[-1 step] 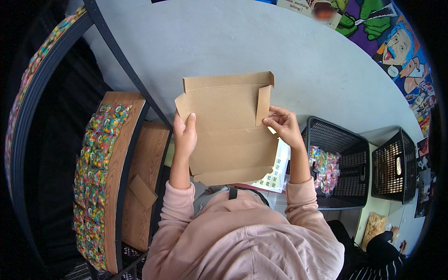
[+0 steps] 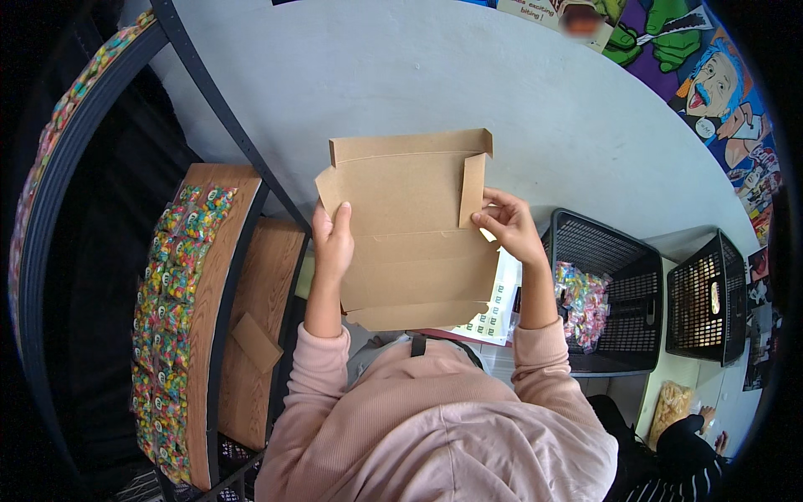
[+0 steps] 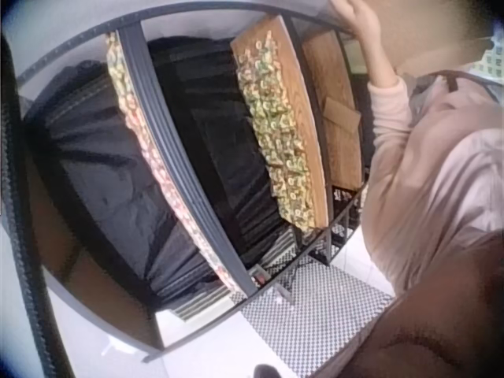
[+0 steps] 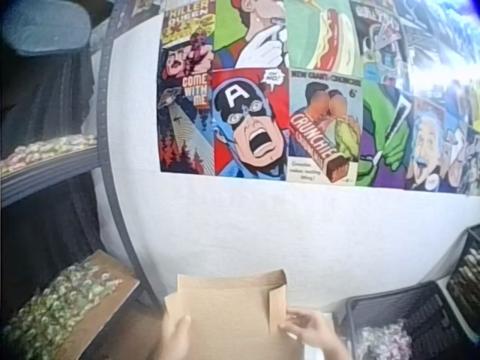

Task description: The person assembles a flat cardboard box by folding its sides and tucking the flaps into slots to form a three-dimensional container. The person manipulates the cardboard by hand, folding edges and securing the structure without using tools.

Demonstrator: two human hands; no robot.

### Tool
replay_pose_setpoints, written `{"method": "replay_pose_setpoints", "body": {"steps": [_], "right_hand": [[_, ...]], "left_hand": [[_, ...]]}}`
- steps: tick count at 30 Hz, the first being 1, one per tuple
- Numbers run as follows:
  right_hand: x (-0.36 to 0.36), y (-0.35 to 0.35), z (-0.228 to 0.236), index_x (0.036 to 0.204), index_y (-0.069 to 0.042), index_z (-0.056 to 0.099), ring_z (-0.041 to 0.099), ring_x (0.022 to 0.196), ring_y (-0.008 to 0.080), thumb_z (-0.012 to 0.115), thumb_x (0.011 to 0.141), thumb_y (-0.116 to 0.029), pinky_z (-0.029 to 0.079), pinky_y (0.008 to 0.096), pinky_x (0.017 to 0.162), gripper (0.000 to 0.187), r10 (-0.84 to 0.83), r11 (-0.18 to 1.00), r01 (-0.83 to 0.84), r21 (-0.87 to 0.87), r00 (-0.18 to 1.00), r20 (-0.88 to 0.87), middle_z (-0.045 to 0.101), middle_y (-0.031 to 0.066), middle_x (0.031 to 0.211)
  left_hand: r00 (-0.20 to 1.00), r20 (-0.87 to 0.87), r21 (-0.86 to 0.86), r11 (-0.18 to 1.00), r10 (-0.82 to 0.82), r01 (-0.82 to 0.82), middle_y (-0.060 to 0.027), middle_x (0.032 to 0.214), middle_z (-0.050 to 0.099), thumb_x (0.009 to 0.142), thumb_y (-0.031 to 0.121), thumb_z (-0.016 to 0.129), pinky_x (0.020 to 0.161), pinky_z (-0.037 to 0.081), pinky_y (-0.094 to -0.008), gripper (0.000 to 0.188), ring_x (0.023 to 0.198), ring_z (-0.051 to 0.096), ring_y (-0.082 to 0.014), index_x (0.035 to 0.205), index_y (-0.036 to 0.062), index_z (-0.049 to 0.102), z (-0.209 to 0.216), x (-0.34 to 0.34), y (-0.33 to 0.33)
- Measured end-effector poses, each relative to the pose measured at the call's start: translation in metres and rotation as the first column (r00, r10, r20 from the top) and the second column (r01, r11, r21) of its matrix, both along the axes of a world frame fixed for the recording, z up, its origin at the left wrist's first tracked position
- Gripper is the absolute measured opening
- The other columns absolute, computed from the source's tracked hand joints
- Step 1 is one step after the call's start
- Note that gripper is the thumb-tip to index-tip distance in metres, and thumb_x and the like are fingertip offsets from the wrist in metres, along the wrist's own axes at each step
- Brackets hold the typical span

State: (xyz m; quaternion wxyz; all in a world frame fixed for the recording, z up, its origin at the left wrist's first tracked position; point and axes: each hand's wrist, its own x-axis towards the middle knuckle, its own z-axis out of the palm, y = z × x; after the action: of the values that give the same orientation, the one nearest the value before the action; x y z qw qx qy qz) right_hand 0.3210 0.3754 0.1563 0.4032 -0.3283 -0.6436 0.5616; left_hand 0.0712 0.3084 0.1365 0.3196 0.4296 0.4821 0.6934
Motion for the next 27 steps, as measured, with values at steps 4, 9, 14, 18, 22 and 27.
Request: {"method": "replay_pose_setpoints", "body": {"steps": [4,9,14,18,22,27], "right_hand": [[-0.007,-0.005,0.008,0.106,0.006,0.051,0.058,0.079,0.0121,0.058,0.08,-0.006,0.048,0.0242,0.068,0.029,0.021,1.0,-0.022,-0.01,0.995,-0.093,0.058,0.0092,0.095],[-0.018,-0.025,0.017,0.102,0.004,0.052,0.058,0.074,0.0102,0.057,0.082,-0.009,0.048,0.0244,0.064,0.025,0.032,0.998,-0.029,0.053,0.998,-0.054,0.059,0.0079,0.087],[-0.027,-0.045,0.021,0.098,0.004,0.054,0.06,0.066,0.0129,0.057,0.081,-0.009,0.048,0.0257,0.059,0.021,-0.068,0.964,0.007,0.266,0.973,0.22,0.061,0.0124,0.074],[-0.029,-0.046,0.017,0.096,0.005,0.055,0.062,0.068,0.017,0.057,0.08,-0.008,0.048,0.0267,0.062,0.021,-0.079,0.963,0.024,0.269,0.977,0.198,0.061,0.015,0.074],[-0.026,-0.045,0.014,0.098,0.005,0.054,0.061,0.07,0.0162,0.056,0.08,-0.008,0.048,0.0271,0.064,0.022,-0.113,0.966,0.075,0.247,0.983,0.144,0.061,0.0139,0.075],[-0.019,-0.044,0.003,0.103,0.006,0.053,0.059,0.074,0.0137,0.056,0.08,-0.006,0.048,0.0274,0.066,0.026,-0.091,0.978,0.083,0.189,0.995,0.032,0.061,0.0112,0.081]], "left_hand": [[1.0,-0.026,0.002,1.0,-0.016,0.016,-0.0132,0.109,0.051,0.086,0.005,0.036,0.088,0.036,-0.0299,0.031,0.099,0.049,-0.0187,0.115,-0.0054,0.04,0.004,0.008,0.0],[0.945,-0.32,-0.015,0.998,0.06,-0.068,-0.0206,0.116,0.042,0.086,0.01,0.036,0.091,0.033,-0.033,0.04,0.105,0.044,-0.0252,0.121,-0.0073,0.028,0.007,0.015,0.003],[0.818,-0.563,-0.174,0.952,0.115,-0.253,-0.0261,0.113,0.025,0.079,0.025,0.045,0.095,0.016,-0.0455,0.068,0.103,0.026,-0.0344,0.125,-0.0075,0.006,-0.003,0.02,0.007],[0.868,-0.483,-0.22,0.943,0.115,-0.248,-0.0247,0.118,0.026,0.082,0.032,0.038,0.097,0.016,-0.0444,0.063,0.108,0.026,-0.0334,0.125,-0.0061,0.012,-0.007,0.019,0.009],[0.965,0.227,0.062,0.991,-0.127,0.116,-0.0122,0.123,0.036,0.092,0.038,0.02,0.097,0.024,-0.0319,0.052,0.116,0.033,-0.0203,0.124,-0.0025,0.027,0.0,0.014,0.01],[0.973,-0.232,-0.078,0.997,-0.013,-0.005,-0.0092,0.094,0.058,0.094,0.031,0.025,0.075,0.041,-0.0259,0.044,0.084,0.053,-0.0126,0.104,-0.003,0.051,0.001,-0.016,0.002]]}}
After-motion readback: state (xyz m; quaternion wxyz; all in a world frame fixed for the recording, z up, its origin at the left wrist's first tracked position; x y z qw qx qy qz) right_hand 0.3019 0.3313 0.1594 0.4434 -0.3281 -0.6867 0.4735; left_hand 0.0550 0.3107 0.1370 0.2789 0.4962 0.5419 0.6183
